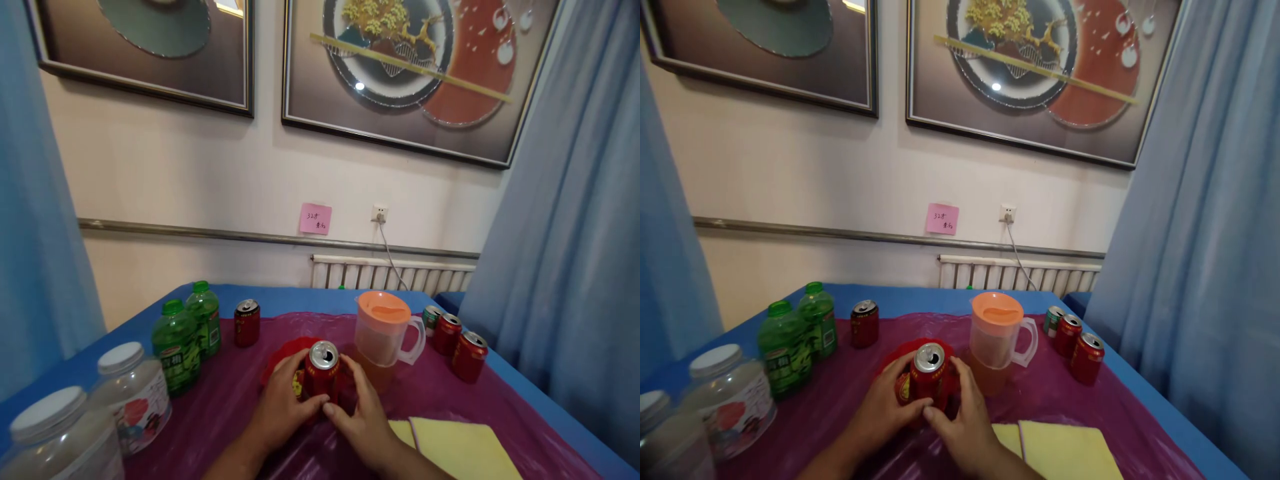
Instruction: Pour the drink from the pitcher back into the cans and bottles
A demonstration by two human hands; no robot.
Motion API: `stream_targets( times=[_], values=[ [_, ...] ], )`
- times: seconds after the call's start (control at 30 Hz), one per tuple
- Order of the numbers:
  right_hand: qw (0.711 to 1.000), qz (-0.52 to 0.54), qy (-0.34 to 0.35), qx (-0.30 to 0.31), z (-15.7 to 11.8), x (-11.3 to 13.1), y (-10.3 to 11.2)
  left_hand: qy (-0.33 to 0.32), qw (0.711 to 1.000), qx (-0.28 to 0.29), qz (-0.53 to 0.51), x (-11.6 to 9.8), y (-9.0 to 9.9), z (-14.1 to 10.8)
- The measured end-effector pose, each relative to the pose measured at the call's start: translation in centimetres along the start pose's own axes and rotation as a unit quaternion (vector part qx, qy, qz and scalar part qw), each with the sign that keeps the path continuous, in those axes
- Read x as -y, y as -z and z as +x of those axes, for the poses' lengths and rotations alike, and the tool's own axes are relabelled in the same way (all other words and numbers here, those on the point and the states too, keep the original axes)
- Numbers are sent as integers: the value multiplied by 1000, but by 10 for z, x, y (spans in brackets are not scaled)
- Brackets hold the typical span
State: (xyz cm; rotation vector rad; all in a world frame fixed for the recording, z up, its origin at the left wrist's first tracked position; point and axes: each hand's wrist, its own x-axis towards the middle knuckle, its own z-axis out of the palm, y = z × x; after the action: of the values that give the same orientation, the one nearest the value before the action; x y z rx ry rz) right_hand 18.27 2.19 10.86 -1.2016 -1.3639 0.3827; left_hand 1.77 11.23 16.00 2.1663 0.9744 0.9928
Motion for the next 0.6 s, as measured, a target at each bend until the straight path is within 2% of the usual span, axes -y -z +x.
stream_targets(
  times=[0.1,0.27,0.43,0.6],
  values=[
    [999,44,-5,21,4,-9,-2,-12,1000,23,-10,-3,1,-3],
    [999,32,9,21,-3,-14,3,-31,998,51,-34,-4,-2,-5],
    [999,34,29,15,2,-4,11,-68,990,112,-49,-9,-7,-6],
    [999,35,-2,1,8,10,11,-89,985,137,-48,-8,-10,-2]
  ],
)
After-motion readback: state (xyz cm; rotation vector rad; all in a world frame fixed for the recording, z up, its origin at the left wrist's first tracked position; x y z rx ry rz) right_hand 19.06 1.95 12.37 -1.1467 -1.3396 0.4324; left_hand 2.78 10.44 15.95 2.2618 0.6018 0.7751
